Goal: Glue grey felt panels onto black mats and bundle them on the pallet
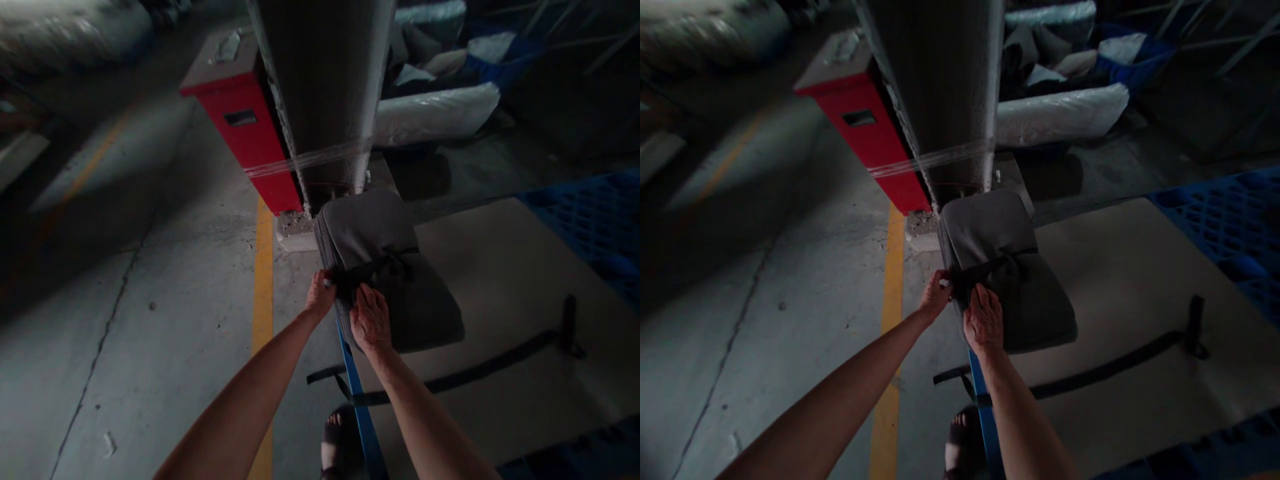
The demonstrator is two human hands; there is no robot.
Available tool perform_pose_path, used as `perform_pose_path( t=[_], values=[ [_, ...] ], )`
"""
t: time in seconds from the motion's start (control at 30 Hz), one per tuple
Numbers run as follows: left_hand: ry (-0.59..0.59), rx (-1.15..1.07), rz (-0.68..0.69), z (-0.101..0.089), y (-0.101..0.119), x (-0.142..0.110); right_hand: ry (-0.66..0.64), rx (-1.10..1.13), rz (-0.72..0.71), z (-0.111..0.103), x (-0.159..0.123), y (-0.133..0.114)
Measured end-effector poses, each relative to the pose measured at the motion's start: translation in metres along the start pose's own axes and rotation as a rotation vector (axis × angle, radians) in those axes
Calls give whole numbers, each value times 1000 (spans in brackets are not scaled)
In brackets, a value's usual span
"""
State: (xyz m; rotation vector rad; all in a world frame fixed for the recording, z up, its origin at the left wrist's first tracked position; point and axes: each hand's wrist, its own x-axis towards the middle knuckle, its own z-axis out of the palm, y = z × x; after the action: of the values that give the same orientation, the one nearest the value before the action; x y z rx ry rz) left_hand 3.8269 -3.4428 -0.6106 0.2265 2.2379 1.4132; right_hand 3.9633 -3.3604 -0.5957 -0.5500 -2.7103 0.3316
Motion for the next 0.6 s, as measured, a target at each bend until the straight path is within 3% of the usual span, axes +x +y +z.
perform_pose_path(
  t=[0.3,0.5,0.6],
  values=[
    [-115,-72,-25,-7,-12,5,20,-46,-49,1,2,-1],
    [-292,-57,-65,-17,-7,19,-5,-60,-26,2,4,-3],
    [-326,-21,-30,-25,-2,22,-10,-68,-26,3,4,-3]
  ],
)
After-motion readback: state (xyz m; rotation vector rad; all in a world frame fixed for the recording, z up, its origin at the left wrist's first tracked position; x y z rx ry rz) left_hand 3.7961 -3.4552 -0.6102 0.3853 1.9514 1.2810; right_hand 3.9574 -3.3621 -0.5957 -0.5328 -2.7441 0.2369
